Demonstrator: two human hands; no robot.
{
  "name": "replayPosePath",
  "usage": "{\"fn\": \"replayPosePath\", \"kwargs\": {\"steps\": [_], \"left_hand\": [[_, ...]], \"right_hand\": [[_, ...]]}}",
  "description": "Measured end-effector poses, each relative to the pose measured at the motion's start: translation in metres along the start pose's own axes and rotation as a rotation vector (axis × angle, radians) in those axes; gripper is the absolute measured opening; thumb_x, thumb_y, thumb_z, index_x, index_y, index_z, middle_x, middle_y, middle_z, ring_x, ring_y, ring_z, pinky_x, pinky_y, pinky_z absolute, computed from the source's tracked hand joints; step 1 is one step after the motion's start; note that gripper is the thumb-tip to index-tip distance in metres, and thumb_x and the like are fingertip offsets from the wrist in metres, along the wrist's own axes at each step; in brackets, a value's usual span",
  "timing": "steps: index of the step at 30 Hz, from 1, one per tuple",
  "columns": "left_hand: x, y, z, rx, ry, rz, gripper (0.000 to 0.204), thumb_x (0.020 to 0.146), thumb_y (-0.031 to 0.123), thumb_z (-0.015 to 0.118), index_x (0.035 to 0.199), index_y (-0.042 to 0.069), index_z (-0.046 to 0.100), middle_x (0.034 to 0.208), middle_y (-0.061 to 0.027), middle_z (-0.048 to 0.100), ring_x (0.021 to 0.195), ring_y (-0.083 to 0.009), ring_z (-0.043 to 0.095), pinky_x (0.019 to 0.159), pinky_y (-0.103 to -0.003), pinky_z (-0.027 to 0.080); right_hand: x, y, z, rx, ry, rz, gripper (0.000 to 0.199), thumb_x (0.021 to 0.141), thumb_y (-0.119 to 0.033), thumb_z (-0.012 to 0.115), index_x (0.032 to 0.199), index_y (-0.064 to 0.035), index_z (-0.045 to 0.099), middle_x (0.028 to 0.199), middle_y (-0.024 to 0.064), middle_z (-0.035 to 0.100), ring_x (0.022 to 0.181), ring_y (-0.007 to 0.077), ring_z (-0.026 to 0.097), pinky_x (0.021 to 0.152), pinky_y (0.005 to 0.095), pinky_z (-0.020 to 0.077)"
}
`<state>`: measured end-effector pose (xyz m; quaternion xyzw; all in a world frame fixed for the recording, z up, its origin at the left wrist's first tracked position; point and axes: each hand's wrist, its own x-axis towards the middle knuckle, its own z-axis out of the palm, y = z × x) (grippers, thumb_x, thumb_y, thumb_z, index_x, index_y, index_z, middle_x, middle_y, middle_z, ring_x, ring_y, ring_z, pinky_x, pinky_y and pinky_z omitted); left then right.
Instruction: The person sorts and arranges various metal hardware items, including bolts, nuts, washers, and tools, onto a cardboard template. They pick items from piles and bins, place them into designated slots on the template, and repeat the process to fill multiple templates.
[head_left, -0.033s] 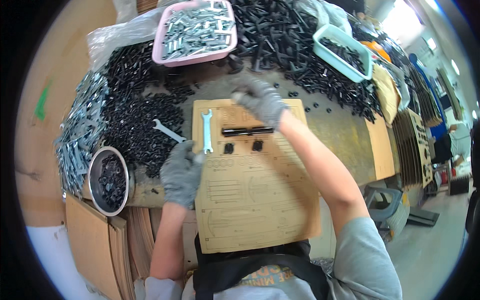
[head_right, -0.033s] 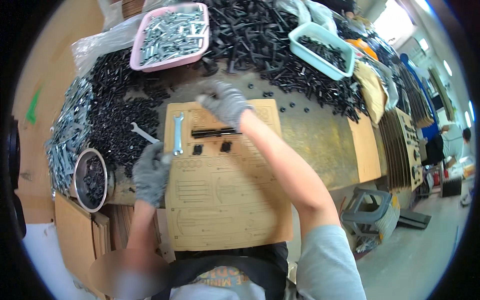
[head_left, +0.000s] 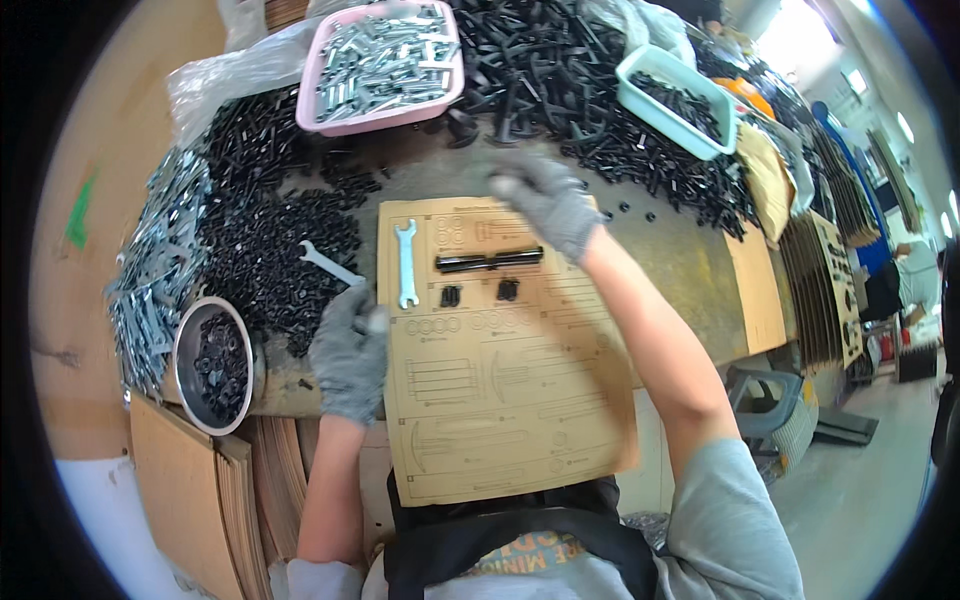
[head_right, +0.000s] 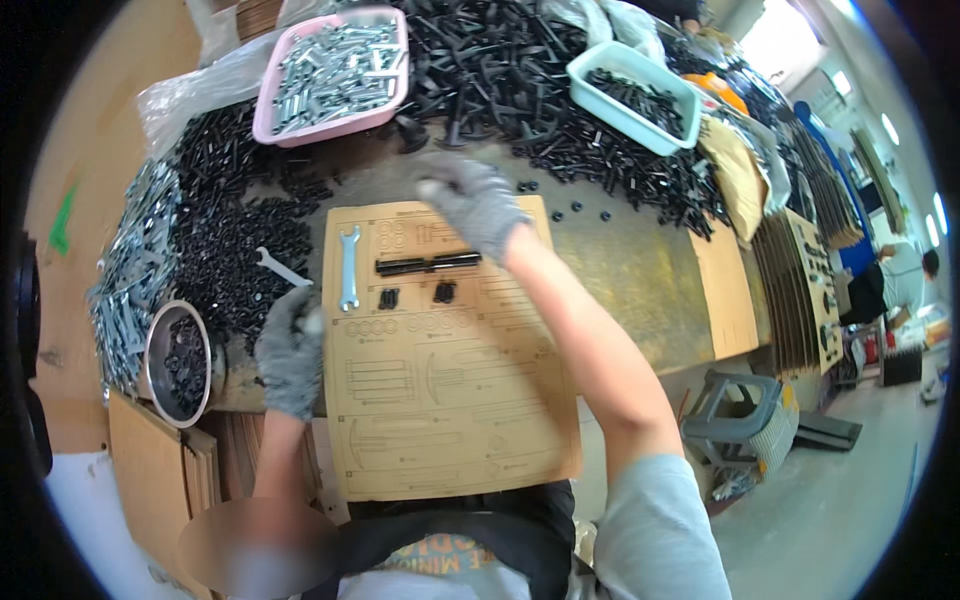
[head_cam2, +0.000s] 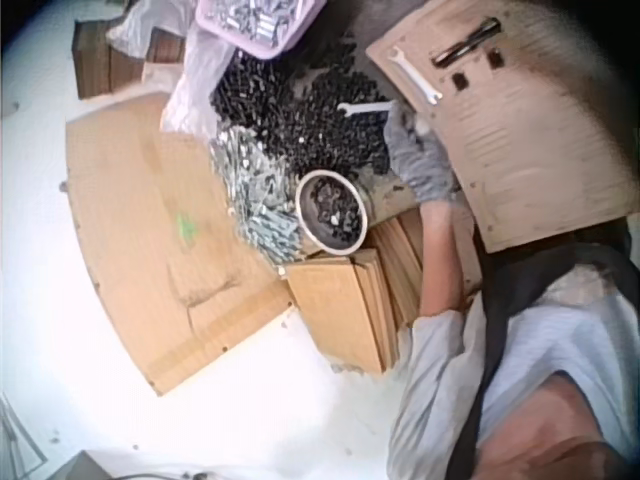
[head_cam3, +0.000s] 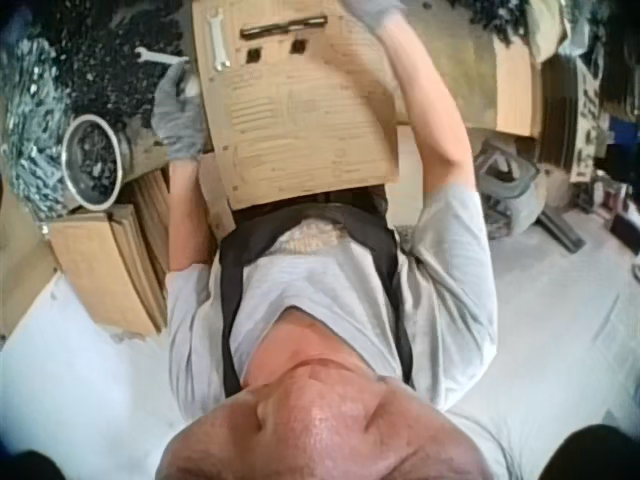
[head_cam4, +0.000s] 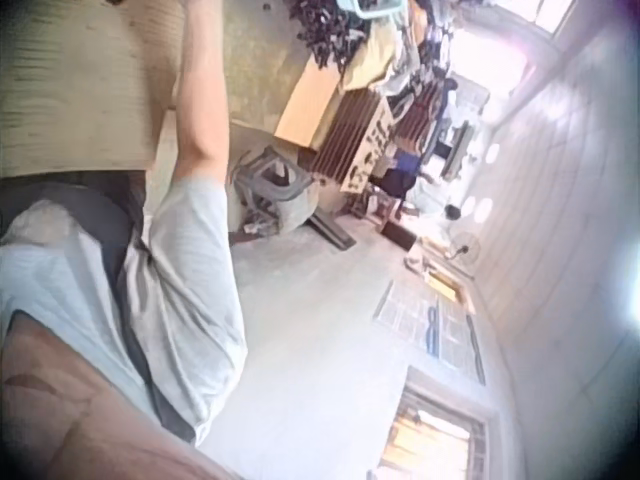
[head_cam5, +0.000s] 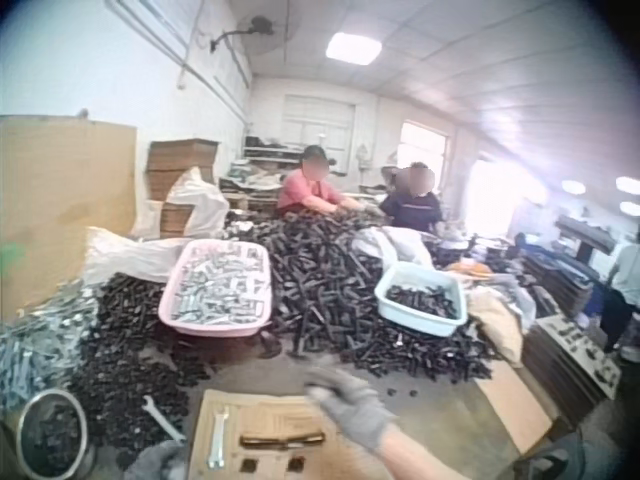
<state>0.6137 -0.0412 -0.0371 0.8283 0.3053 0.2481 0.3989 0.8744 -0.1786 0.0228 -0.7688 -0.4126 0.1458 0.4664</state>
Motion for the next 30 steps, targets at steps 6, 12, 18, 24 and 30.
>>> {"fn": "replayPosePath", "kwargs": {"steps": [6,12,18,24,30], "left_hand": [[-0.029,-0.006,0.01,-0.829,-0.217,-0.119,0.065,0.092,0.043,0.054,0.14,0.003,0.037,0.131,-0.0072,0.049,0.118,-0.0168,0.047,0.099,-0.034,0.041],[-0.022,0.021,0.017,-0.949,-0.305,-0.168,0.072,0.089,0.055,0.053,0.139,0.006,0.038,0.131,-0.0074,0.049,0.118,-0.0188,0.049,0.097,-0.036,0.044],[-0.007,-0.017,0.017,-0.964,-0.278,-0.348,0.065,0.095,0.05,0.045,0.135,0.0,0.041,0.132,-0.0129,0.049,0.119,-0.0212,0.051,0.098,-0.037,0.044],[0.062,-0.014,-0.042,-0.336,-0.006,0.017,0.037,0.093,0.026,0.057,0.121,0.002,0.058,0.112,-0.0119,0.063,0.102,-0.0203,0.061,0.087,-0.03,0.048],[0.193,-0.023,-0.103,0.737,0.09,-0.021,0.044,0.085,0.028,0.061,0.125,0.009,0.055,0.129,-0.0135,0.054,0.124,-0.0277,0.047,0.104,-0.035,0.037]], "right_hand": [[-0.179,0.042,-0.042,0.489,0.228,0.332,0.087,0.087,-0.045,0.062,0.147,0.001,0.019,0.149,0.0247,0.026,0.138,0.0327,0.028,0.11,0.0393,0.0289],[-0.214,0.042,-0.02,0.441,0.249,0.339,0.09,0.087,-0.046,0.061,0.146,0.005,0.017,0.15,0.0253,0.023,0.14,0.0331,0.021,0.114,0.0375,0.0178],[-0.186,0.057,-0.047,0.396,0.196,0.349,0.064,0.09,-0.025,0.059,0.142,0.0004,0.032,0.141,0.0214,0.04,0.13,0.0294,0.04,0.107,0.0357,0.0327],[-0.182,0.098,-0.053,-0.178,0.486,0.222,0.031,0.087,-0.009,0.057,0.117,-0.0008,0.058,0.1,0.0141,0.068,0.09,0.0184,0.066,0.082,0.0337,0.0509],[-0.176,0.118,-0.037,-0.14,0.507,0.143,0.022,0.087,-0.01,0.057,0.102,0.0038,0.064,0.091,0.0169,0.068,0.082,0.0239,0.064,0.079,0.0344,0.0501]]}}
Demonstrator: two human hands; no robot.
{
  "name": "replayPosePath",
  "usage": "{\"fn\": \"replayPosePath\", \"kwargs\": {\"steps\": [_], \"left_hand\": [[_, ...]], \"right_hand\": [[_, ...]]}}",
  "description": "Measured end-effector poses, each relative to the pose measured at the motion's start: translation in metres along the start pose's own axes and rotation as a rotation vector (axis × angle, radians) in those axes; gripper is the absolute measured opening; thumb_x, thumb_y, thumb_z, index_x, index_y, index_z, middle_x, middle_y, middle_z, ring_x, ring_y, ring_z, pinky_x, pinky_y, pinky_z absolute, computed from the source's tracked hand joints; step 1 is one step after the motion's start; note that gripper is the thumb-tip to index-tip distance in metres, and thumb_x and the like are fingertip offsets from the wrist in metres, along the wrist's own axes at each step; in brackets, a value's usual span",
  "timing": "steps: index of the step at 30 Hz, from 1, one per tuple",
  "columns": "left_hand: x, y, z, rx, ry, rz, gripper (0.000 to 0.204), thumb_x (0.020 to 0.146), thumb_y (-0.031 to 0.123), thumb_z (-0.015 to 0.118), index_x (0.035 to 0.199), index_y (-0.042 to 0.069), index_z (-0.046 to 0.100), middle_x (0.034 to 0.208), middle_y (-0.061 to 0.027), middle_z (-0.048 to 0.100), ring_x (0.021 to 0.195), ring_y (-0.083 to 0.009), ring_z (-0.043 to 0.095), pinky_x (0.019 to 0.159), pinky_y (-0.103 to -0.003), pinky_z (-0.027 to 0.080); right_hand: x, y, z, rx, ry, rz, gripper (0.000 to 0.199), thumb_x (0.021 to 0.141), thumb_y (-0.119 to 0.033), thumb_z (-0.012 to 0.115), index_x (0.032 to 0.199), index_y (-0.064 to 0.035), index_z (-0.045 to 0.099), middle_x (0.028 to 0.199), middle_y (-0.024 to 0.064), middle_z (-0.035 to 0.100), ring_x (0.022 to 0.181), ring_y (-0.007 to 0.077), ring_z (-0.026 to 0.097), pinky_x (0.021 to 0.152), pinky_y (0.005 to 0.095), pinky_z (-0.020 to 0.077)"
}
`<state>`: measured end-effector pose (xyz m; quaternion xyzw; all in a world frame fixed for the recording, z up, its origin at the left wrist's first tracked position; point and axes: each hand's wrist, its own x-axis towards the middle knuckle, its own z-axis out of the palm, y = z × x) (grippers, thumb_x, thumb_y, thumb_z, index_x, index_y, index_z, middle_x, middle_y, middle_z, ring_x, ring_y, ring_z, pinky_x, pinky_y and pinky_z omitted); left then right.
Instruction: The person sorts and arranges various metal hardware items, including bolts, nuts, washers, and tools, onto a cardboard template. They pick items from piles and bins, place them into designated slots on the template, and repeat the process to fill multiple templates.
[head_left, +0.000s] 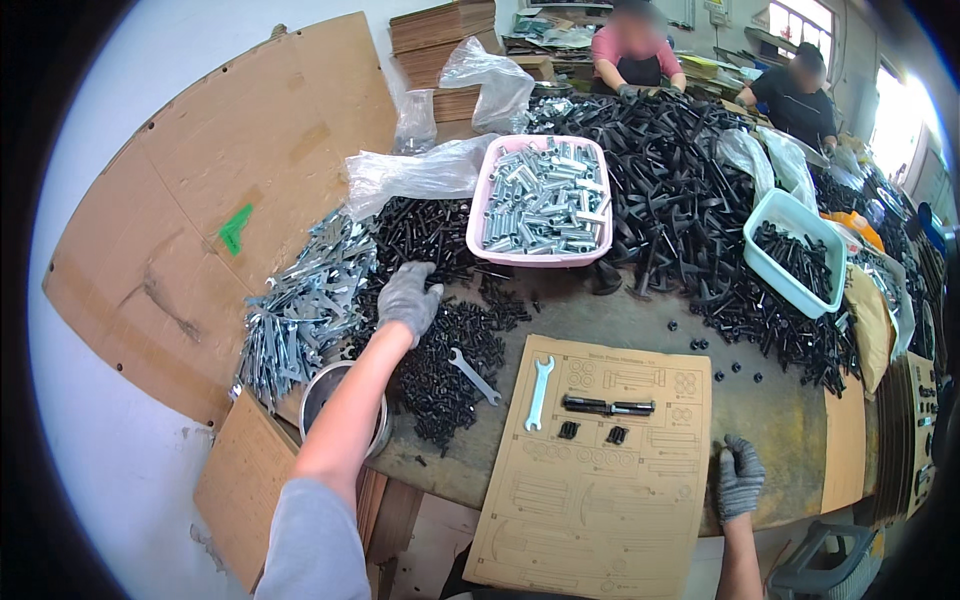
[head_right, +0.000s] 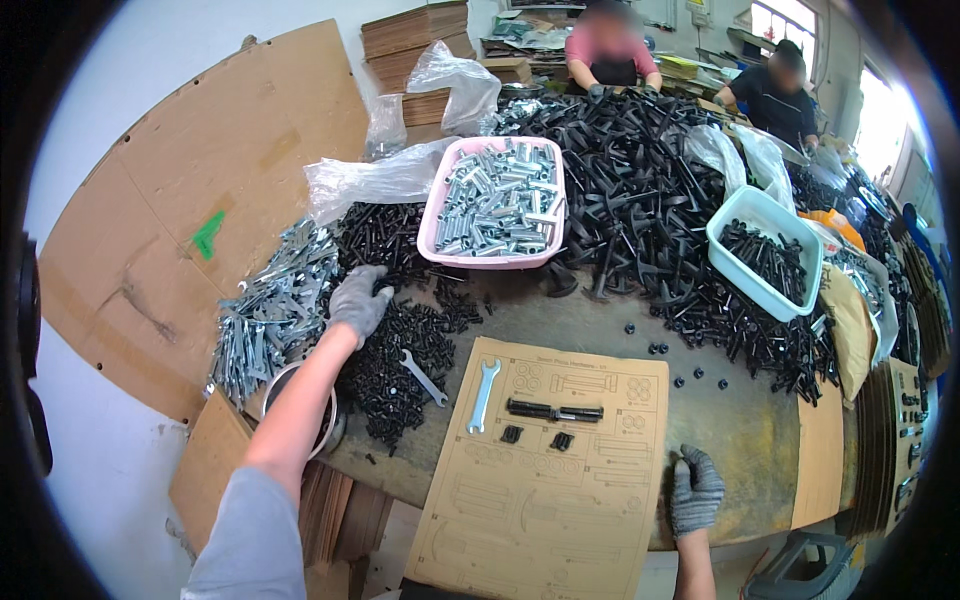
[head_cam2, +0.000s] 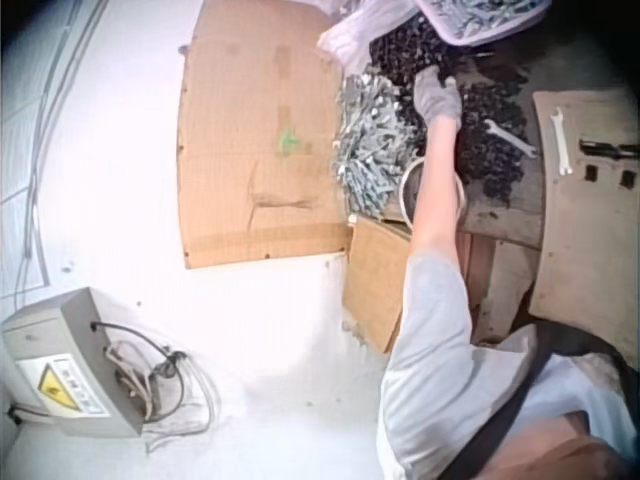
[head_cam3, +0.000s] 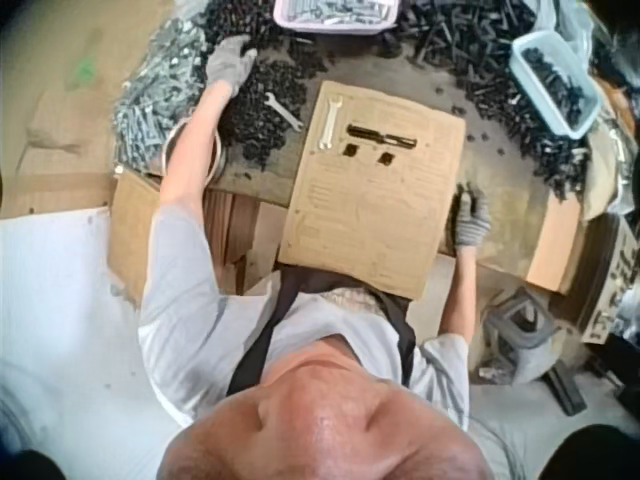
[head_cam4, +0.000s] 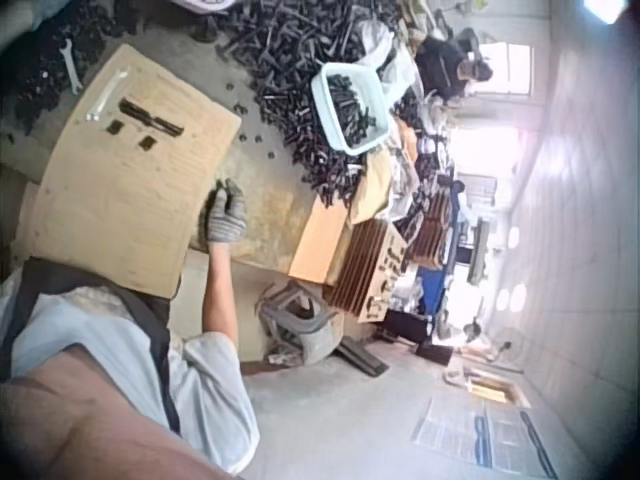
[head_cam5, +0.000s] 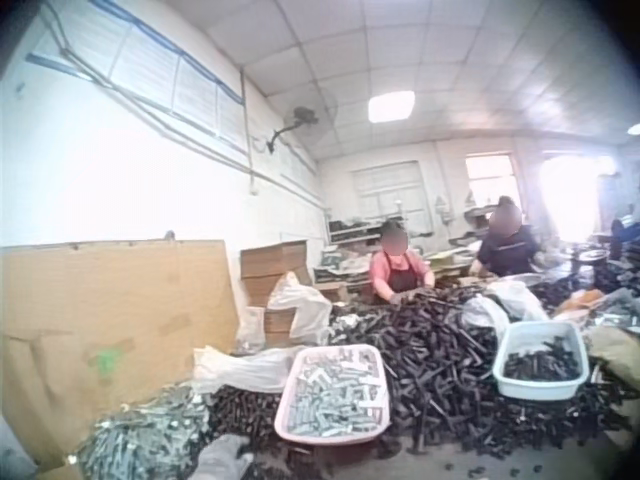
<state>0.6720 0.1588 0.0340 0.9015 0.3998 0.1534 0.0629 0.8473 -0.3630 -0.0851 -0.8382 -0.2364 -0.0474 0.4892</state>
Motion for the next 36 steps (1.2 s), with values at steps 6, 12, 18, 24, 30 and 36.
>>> {"fn": "replayPosePath", "kwargs": {"steps": [6,12,18,24,30,36], "left_hand": [[0.072,-0.001,0.058,0.462,-0.054,0.095,0.096,0.072,0.031,0.075,0.149,0.024,0.018,0.153,-0.0157,0.022,0.137,-0.0352,0.028,0.109,-0.048,0.029],[0.088,-0.003,0.053,0.433,-0.067,0.231,0.08,0.074,0.03,0.073,0.143,0.022,0.033,0.14,-0.0157,0.041,0.123,-0.0372,0.044,0.098,-0.046,0.043],[0.089,-0.018,0.047,0.392,-0.131,0.222,0.052,0.076,0.02,0.067,0.126,0.016,0.05,0.12,-0.0181,0.053,0.097,-0.0358,0.061,0.08,-0.046,0.052],[0.074,-0.055,0.028,0.11,0.064,0.116,0.028,0.076,0.019,0.068,0.104,0.014,0.067,0.105,-0.0149,0.063,0.097,-0.032,0.062,0.085,-0.04,0.05],[0.059,-0.09,-0.003,-0.296,0.145,-0.06,0.028,0.076,0.017,0.067,0.103,0.012,0.07,0.099,-0.0158,0.068,0.097,-0.0311,0.063,0.09,-0.036,0.047],[0.004,-0.043,-0.063,-0.776,0.072,-0.056,0.022,0.083,0.003,0.065,0.105,0.001,0.068,0.079,-0.0046,0.066,0.051,-0.0078,0.053,0.043,-0.024,0.045]], "right_hand": [[0.002,0.0,-0.009,-0.099,0.016,0.013,0.019,0.086,-0.009,0.057,0.096,0.0039,0.065,0.087,0.0159,0.068,0.081,0.0237,0.064,0.079,0.0343,0.0503],[0.002,-0.004,-0.004,-0.018,0.073,0.043,0.015,0.087,-0.008,0.057,0.09,0.0044,0.064,0.084,0.0151,0.067,0.077,0.0213,0.063,0.076,0.0329,0.0497],[0.001,0.0,-0.009,-0.094,0.026,-0.034,0.014,0.086,-0.006,0.057,0.091,0.0032,0.066,0.085,0.0149,0.068,0.078,0.0224,0.064,0.076,0.033,0.0501],[0.002,0.0,-0.008,-0.022,0.032,0.013,0.014,0.086,-0.004,0.057,0.093,0.0028,0.066,0.086,0.0143,0.068,0.079,0.0205,0.064,0.077,0.0321,0.0501],[0.002,0.011,-0.013,0.142,0.044,0.092,0.013,0.087,-0.004,0.057,0.096,0.0021,0.065,0.087,0.0086,0.067,0.08,0.0166,0.061,0.077,0.0299,0.0491],[0.02,-0.052,-0.043,0.432,-0.114,0.161,0.02,0.088,-0.019,0.062,0.097,-0.0008,0.066,0.081,0.0057,0.064,0.068,0.0129,0.059,0.063,0.026,0.0487]]}}
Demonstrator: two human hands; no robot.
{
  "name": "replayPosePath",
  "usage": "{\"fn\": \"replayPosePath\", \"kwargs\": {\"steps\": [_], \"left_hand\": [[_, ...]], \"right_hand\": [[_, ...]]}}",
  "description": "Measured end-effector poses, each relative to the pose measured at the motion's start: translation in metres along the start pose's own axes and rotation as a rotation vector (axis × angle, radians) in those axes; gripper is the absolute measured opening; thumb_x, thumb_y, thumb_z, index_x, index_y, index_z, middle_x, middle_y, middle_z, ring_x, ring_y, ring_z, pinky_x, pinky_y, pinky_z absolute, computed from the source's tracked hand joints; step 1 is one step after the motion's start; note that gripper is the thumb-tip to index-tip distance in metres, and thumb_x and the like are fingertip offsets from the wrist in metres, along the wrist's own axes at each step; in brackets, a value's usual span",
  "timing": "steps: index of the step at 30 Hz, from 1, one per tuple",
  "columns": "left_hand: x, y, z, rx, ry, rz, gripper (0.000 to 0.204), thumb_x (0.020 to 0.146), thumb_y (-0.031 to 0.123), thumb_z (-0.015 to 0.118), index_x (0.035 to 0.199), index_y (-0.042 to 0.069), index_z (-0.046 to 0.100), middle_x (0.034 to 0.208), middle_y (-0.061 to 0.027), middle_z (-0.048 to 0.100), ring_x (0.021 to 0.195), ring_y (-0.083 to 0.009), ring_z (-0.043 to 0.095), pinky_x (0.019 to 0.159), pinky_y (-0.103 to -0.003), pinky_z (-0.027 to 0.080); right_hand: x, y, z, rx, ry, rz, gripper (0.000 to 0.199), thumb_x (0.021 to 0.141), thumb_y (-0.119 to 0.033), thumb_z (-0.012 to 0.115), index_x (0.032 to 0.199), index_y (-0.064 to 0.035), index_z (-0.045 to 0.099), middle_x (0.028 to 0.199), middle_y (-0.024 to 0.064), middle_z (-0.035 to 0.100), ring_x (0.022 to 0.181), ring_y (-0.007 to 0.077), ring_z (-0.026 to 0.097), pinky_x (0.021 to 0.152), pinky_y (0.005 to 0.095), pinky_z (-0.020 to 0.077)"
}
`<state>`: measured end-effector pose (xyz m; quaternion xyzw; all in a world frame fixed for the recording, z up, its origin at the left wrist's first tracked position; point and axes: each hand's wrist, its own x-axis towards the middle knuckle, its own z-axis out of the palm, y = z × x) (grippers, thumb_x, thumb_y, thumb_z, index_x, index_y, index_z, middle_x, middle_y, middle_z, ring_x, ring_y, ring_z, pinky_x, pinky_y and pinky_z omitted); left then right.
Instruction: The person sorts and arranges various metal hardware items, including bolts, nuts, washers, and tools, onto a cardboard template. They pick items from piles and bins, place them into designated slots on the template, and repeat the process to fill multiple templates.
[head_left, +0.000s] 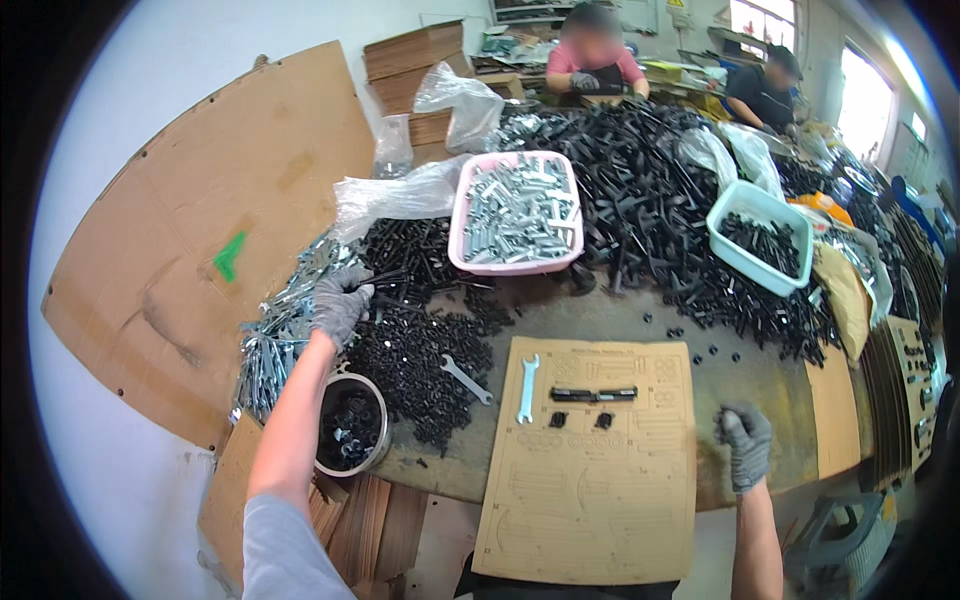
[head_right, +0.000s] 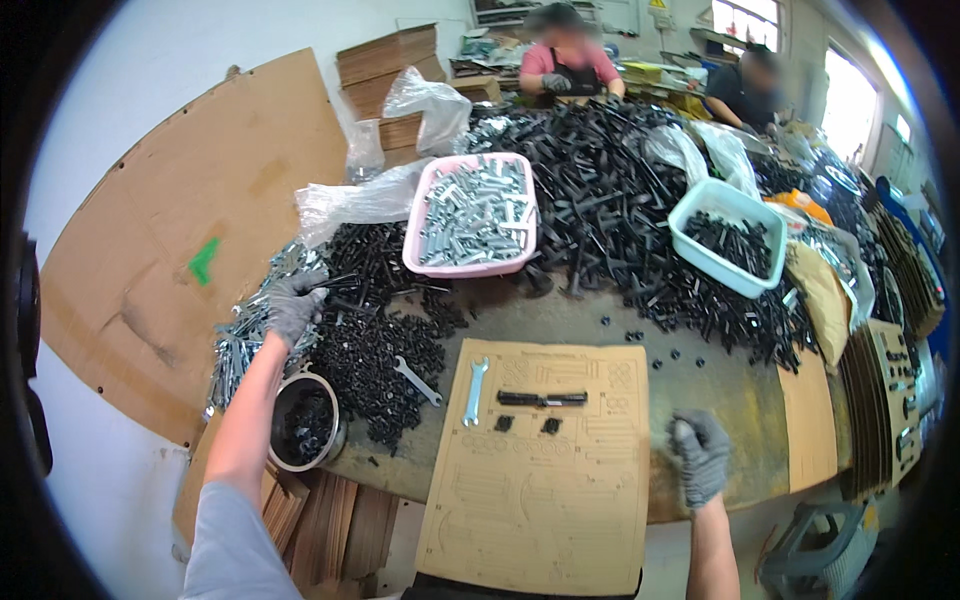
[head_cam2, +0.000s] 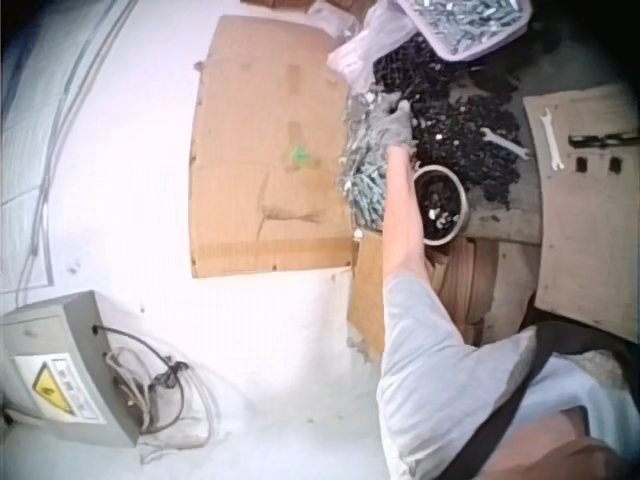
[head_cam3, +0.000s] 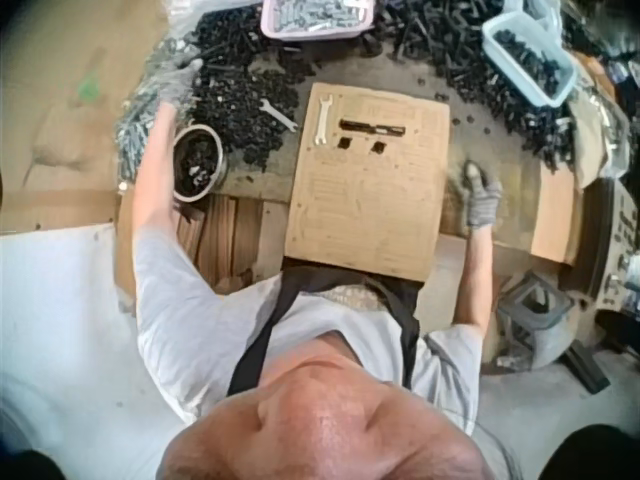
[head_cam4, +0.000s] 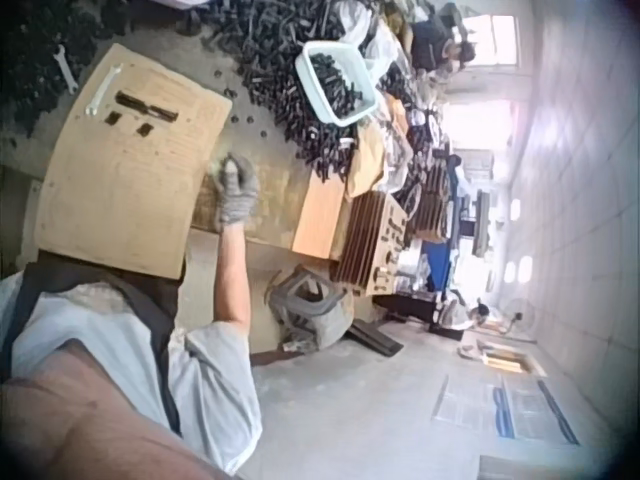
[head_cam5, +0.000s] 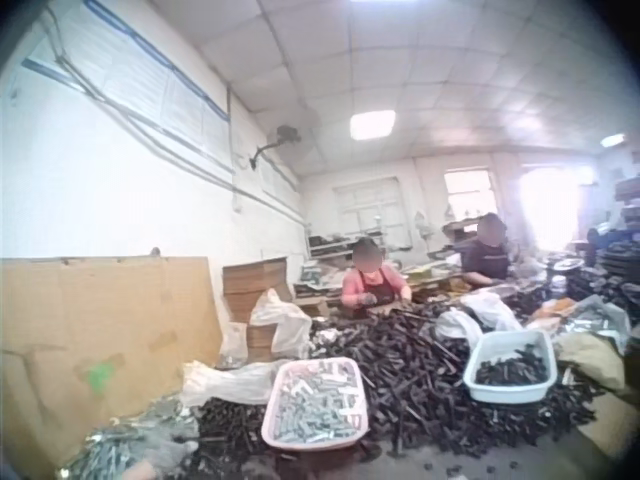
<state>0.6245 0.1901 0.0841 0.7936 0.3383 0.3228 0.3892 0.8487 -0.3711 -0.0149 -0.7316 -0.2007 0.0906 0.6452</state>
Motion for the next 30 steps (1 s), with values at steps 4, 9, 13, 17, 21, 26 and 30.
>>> {"fn": "replayPosePath", "kwargs": {"steps": [4,9,13,17,21,26,30], "left_hand": [[-0.096,0.063,0.039,-0.179,-0.236,-0.016,0.021,0.083,0.003,0.066,0.104,0.002,0.067,0.078,-0.0036,0.066,0.054,-0.007,0.055,0.046,-0.02,0.046],[-0.213,0.113,0.092,-0.174,-0.509,0.218,0.02,0.08,0.016,0.07,0.095,0.003,0.07,0.08,-0.0052,0.067,0.067,-0.0095,0.06,0.06,-0.026,0.05],[-0.268,0.109,0.157,-0.261,-0.551,0.215,0.02,0.079,0.005,0.068,0.099,0.007,0.069,0.083,-0.0057,0.067,0.066,-0.0087,0.061,0.06,-0.025,0.051],[-0.289,0.089,0.186,-0.262,-0.684,0.04,0.026,0.082,0.011,0.066,0.108,0.006,0.065,0.093,-0.0114,0.068,0.08,-0.0185,0.064,0.073,-0.031,0.052],[-0.297,0.083,0.175,0.258,-0.647,0.38,0.031,0.084,0.019,0.063,0.113,0.006,0.063,0.101,-0.0161,0.066,0.091,-0.0287,0.064,0.081,-0.037,0.052],[-0.284,0.082,0.15,0.444,-0.816,0.376,0.026,0.084,0.02,0.064,0.105,0.004,0.066,0.096,-0.0165,0.067,0.084,-0.0276,0.066,0.074,-0.037,0.052],[-0.26,0.084,0.148,0.028,-0.735,0.016,0.019,0.084,0.01,0.062,0.1,0.0,0.067,0.078,-0.0092,0.068,0.063,-0.0127,0.06,0.06,-0.027,0.05]], "right_hand": [[-0.014,-0.072,0.073,-0.145,-0.305,-0.185,0.023,0.086,-0.019,0.065,0.102,-0.0012,0.065,0.087,0.0081,0.067,0.076,0.0148,0.062,0.068,0.027,0.0509],[-0.048,-0.112,0.114,-0.087,-0.51,-0.167,0.029,0.083,-0.014,0.068,0.11,-0.003,0.063,0.09,0.0105,0.067,0.075,0.019,0.064,0.069,0.0311,0.0525],[-0.061,-0.089,0.092,-0.492,-0.488,-0.383,0.029,0.081,-0.011,0.069,0.108,-0.0037,0.064,0.086,0.0138,0.065,0.074,0.0272,0.064,0.067,0.0341,0.0527],[-0.062,-0.048,0.068,-0.69,-0.515,-0.43,0.021,0.079,-0.009,0.067,0.1,-0.005,0.065,0.082,0.0134,0.063,0.074,0.0312,0.063,0.066,0.0377,0.052],[-0.068,-0.04,0.059,-0.899,-0.555,-0.428,0.019,0.079,-0.014,0.067,0.097,-0.009,0.066,0.089,0.011,0.063,0.077,0.03,0.063,0.066,0.0384,0.0521],[-0.063,-0.028,0.031,-0.739,-0.394,-0.482,0.021,0.079,-0.016,0.067,0.1,-0.0102,0.066,0.093,0.0103,0.062,0.077,0.0291,0.063,0.068,0.0365,0.0527],[-0.032,-0.021,0.009,-0.773,-0.276,-0.441,0.021,0.08,-0.014,0.066,0.1,-0.01,0.066,0.092,0.0096,0.061,0.077,0.0283,0.062,0.069,0.0355,0.0528]]}}
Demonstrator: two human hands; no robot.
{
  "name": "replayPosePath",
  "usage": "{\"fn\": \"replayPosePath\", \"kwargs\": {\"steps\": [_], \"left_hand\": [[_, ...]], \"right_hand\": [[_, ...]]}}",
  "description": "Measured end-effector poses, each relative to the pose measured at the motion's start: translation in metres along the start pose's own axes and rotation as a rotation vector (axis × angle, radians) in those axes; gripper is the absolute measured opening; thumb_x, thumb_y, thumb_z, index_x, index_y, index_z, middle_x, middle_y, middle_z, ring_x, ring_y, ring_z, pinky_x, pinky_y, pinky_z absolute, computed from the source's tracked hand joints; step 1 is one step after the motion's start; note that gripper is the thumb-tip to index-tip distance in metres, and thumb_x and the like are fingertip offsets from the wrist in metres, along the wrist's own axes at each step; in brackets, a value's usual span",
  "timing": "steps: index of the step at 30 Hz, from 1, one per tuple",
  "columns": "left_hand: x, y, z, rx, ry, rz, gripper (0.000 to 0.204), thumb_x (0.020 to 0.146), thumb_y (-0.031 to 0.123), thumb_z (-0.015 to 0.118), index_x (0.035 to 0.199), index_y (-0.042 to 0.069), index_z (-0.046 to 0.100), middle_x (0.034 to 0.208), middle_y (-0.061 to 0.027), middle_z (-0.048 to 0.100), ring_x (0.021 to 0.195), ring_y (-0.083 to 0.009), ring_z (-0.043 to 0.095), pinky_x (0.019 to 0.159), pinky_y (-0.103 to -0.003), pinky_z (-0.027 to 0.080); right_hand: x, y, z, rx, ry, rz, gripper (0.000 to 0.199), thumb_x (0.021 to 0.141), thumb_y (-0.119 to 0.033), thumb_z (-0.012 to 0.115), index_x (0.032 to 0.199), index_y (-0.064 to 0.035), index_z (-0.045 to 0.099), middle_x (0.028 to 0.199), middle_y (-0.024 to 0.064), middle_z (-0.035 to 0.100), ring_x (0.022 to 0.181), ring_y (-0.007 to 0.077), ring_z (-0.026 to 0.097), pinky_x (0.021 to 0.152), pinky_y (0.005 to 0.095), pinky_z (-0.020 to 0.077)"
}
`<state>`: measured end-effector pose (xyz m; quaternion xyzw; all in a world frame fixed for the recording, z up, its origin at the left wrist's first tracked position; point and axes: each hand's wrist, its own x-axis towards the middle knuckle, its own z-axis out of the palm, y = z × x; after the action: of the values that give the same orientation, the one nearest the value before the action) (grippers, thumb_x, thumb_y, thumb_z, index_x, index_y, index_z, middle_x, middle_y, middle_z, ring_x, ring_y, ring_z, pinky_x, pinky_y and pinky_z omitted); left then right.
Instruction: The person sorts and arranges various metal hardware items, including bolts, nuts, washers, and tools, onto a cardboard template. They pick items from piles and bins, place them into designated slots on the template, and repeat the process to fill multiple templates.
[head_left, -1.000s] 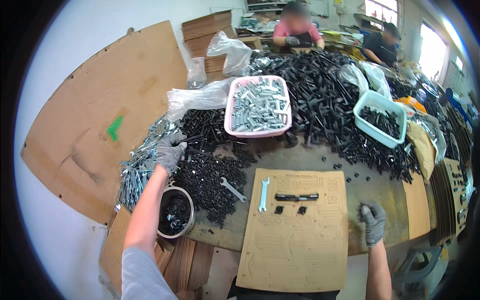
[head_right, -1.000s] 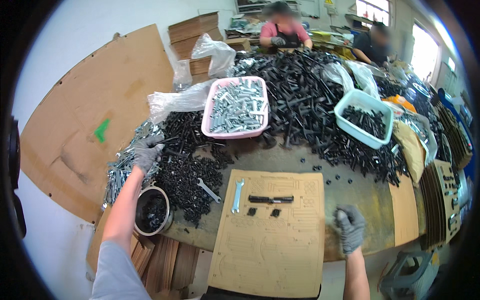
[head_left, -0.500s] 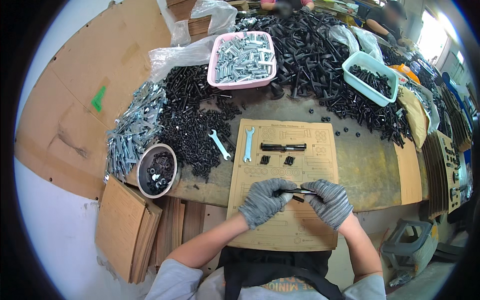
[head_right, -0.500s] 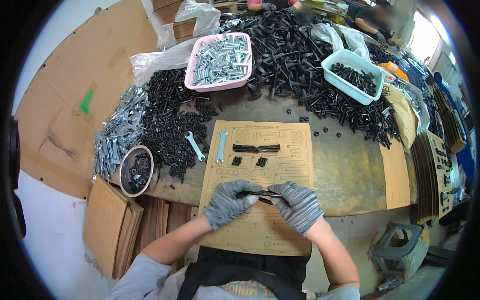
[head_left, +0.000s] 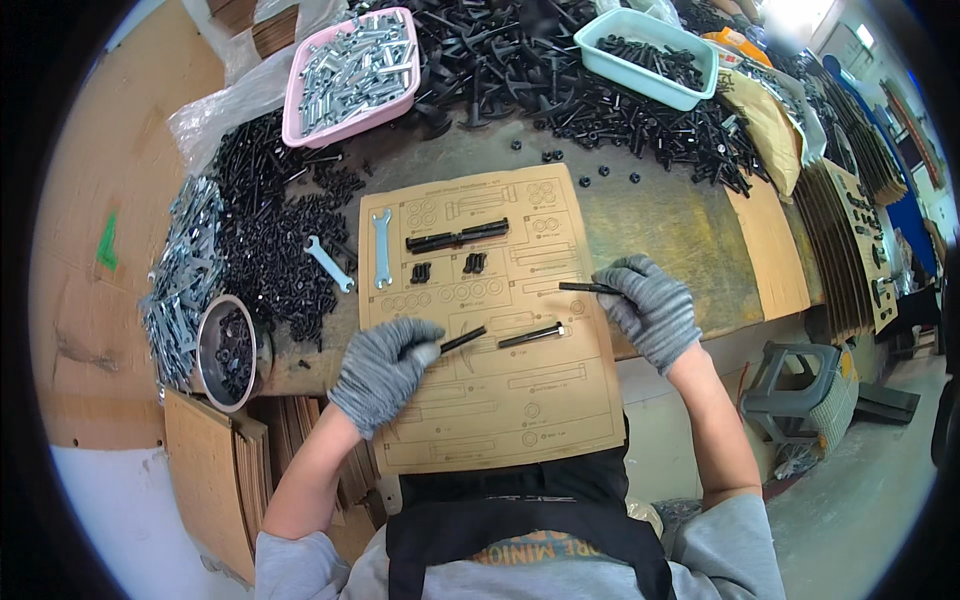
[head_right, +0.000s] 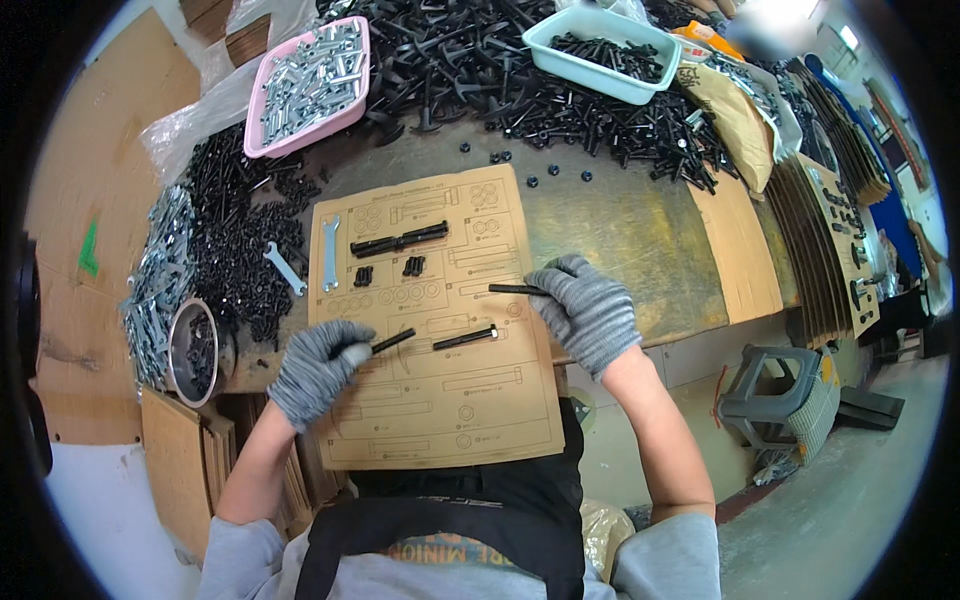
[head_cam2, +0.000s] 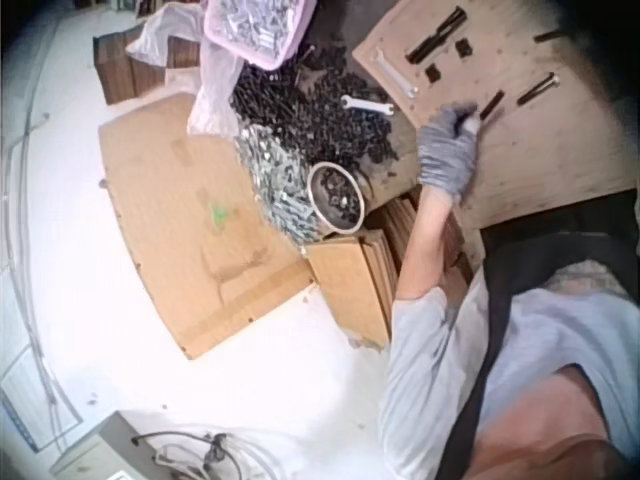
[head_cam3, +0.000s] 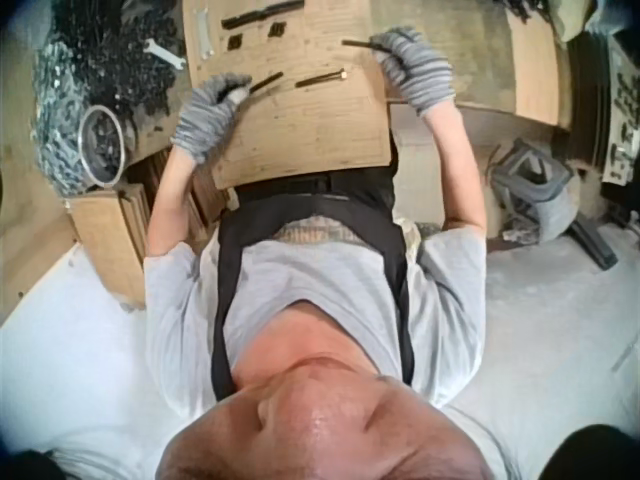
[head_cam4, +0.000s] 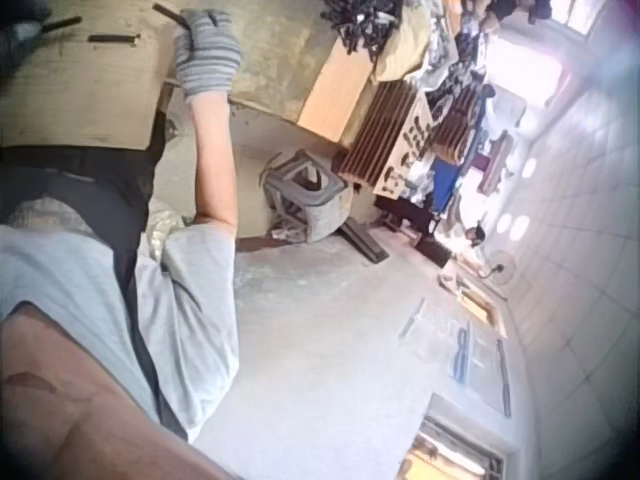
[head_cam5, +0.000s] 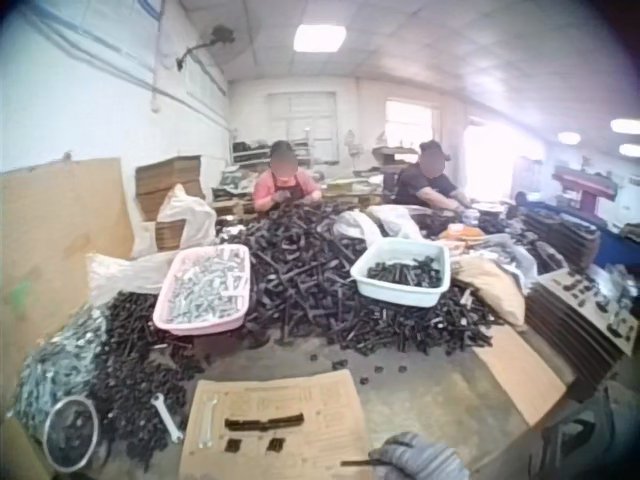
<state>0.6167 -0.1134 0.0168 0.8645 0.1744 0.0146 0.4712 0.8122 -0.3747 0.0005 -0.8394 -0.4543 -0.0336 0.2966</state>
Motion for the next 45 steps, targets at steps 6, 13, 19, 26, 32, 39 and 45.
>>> {"fn": "replayPosePath", "kwargs": {"steps": [6,13,19,26,32,39,45], "left_hand": [[0.116,0.029,0.037,0.018,0.11,0.252,0.017,0.083,0.012,0.063,0.096,0.002,0.068,0.079,-0.0096,0.068,0.067,-0.0155,0.063,0.063,-0.029,0.051],[0.139,0.027,0.069,0.516,0.031,0.353,0.014,0.083,0.017,0.063,0.092,0.008,0.069,0.089,-0.0119,0.067,0.085,-0.0304,0.064,0.079,-0.038,0.05],[0.131,0.053,0.069,0.633,-0.11,0.313,0.028,0.082,0.028,0.064,0.103,0.009,0.066,0.1,-0.0109,0.064,0.097,-0.0291,0.06,0.087,-0.039,0.047],[0.132,0.038,0.072,0.601,-0.066,0.37,0.026,0.082,0.025,0.064,0.103,0.009,0.065,0.098,-0.0115,0.062,0.096,-0.0298,0.06,0.086,-0.04,0.046],[0.129,0.041,0.065,0.587,-0.086,0.383,0.025,0.084,0.02,0.062,0.106,0.008,0.064,0.098,-0.0115,0.063,0.094,-0.0296,0.06,0.084,-0.04,0.047],[0.091,0.022,0.046,0.292,0.065,0.328,0.02,0.086,0.013,0.06,0.103,0.005,0.065,0.093,-0.0141,0.066,0.086,-0.0289,0.064,0.081,-0.036,0.051],[0.077,0.022,0.069,0.275,-0.009,0.224,0.029,0.083,0.021,0.067,0.107,0.006,0.064,0.096,-0.0138,0.067,0.088,-0.0272,0.065,0.081,-0.036,0.051]], "right_hand": [[0.034,0.01,0.026,-0.158,-0.048,-0.034,0.024,0.079,-0.022,0.067,0.1,-0.0111,0.065,0.096,0.0096,0.061,0.085,0.0294,0.062,0.073,0.0375,0.0519],[0.033,0.019,0.02,-0.061,-0.157,0.268,0.034,0.077,-0.027,0.07,0.105,-0.0102,0.063,0.096,0.0098,0.06,0.085,0.0272,0.062,0.076,0.0365,0.0514],[0.034,0.032,0.038,-0.04,0.055,0.158,0.022,0.077,-0.025,0.07,0.094,-0.0106,0.069,0.084,0.0079,0.061,0.077,0.0271,0.062,0.07,0.0367,0.0514],[0.033,0.032,0.038,0.113,0.05,0.197,0.021,0.077,-0.023,0.07,0.094,-0.0105,0.07,0.082,0.0072,0.061,0.071,0.0261,0.062,0.066,0.0356,0.0515],[0.03,0.018,0.035,0.044,0.103,0.178,0.023,0.079,-0.022,0.069,0.099,-0.0098,0.068,0.085,0.0076,0.062,0.073,0.0264,0.062,0.066,0.0347,0.0516],[0.012,-0.011,0.034,-0.099,-0.19,-0.15,0.02,0.082,-0.023,0.062,0.097,-0.0105,0.066,0.093,0.0074,0.063,0.085,0.0258,0.063,0.075,0.0362,0.0524],[0.013,0.017,0.028,-0.115,-0.003,0.004,0.013,0.08,-0.016,0.063,0.092,-0.0111,0.066,0.088,0.0059,0.062,0.08,0.0252,0.062,0.069,0.0362,0.0522]]}}
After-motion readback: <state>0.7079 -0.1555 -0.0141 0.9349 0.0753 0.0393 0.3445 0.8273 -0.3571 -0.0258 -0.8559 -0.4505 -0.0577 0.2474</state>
